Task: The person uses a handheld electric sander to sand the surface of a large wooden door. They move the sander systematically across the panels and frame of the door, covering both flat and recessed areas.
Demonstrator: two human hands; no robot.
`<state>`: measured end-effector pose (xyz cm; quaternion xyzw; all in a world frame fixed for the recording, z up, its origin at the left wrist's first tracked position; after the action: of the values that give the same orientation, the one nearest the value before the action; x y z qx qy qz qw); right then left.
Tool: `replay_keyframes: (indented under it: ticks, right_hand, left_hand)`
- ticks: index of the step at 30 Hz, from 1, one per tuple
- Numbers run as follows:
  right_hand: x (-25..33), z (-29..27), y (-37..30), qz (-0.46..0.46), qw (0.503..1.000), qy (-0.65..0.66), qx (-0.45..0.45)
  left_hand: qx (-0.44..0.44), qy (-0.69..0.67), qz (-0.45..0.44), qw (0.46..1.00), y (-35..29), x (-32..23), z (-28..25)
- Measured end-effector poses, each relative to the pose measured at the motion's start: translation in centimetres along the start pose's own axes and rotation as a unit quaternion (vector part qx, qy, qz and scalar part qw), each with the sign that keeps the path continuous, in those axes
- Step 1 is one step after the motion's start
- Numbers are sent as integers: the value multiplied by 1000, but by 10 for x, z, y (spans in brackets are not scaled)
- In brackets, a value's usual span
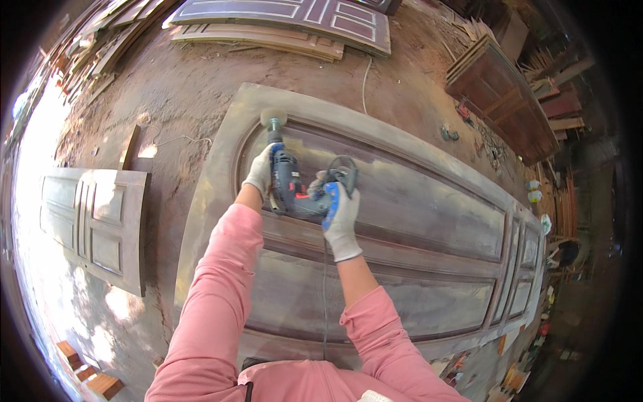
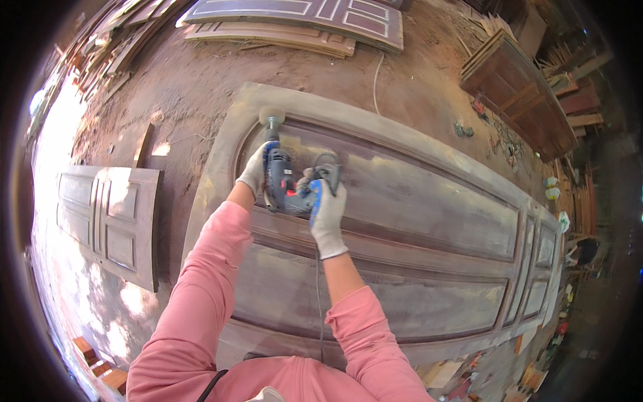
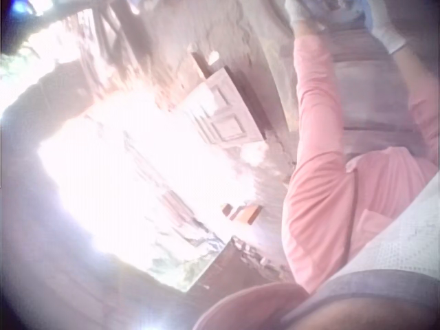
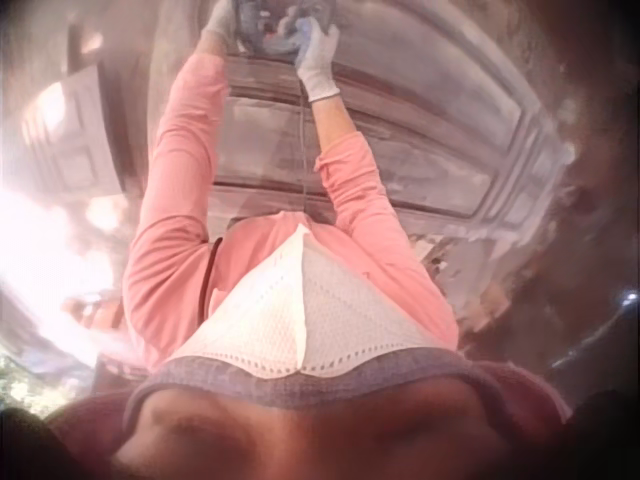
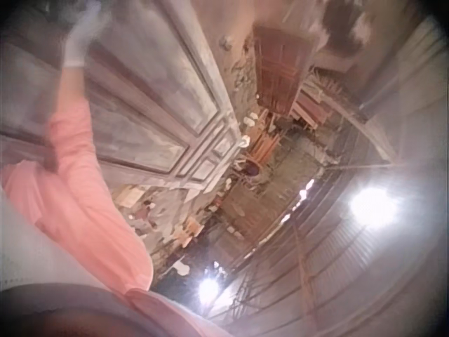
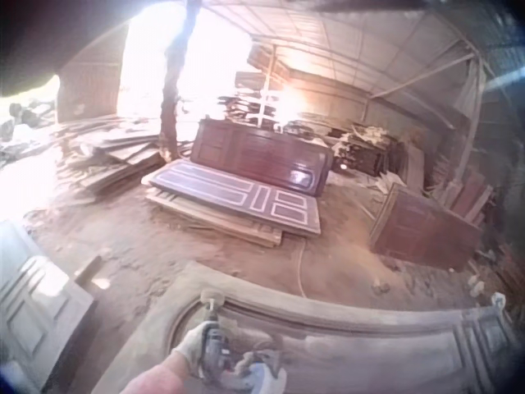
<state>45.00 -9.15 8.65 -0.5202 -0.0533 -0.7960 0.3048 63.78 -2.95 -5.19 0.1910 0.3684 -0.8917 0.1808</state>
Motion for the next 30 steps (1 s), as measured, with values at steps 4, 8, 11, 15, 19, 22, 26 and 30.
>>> replay_keyframes:
  ticks: [4, 8, 11, 15, 19, 22, 26, 30]
  right_hand:
    - [12, -6, 24, 43, 996, -19, 70]
    - [28, 0, 27, 66, 986, -82, 128]
    - [35, -5, 30, 73, 983, -94, 138]
    - [39, 3, 38, 76, 983, -105, 132]
    - [39, 9, 42, 82, 978, -128, 143]
    - [45, 15, 38, 92, 971, -144, 170]
    - [54, 29, 27, 106, 957, -193, 191]
    - [63, 42, 17, 120, 951, -184, 217]
  left_hand:
    - [-12, -83, 37, 996, -2, 8, 2]
    - [12, -171, 44, 984, -5, 25, 4]
    - [-15, -192, 75, 979, -9, 31, 10]
    - [-20, -223, 81, 971, -6, 25, 7]
    - [-33, -244, 87, 965, -8, 28, 0]
    - [-32, -274, 92, 957, -17, 36, -1]
    - [-45, -290, 119, 948, -33, 41, -7]
    - [-17, -320, 103, 942, -50, 58, -4]
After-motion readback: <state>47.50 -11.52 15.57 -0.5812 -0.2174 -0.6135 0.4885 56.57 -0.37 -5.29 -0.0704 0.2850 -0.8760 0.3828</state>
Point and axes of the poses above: each hand's wrist, its own y-axis towards the middle knuckle, its own z-axis out of the palm, x = y × z, the point moved 9 cm from there along y, towards the middle knuckle, and after that the axes turned 8 degrees about -y, right-handed, at the moved point
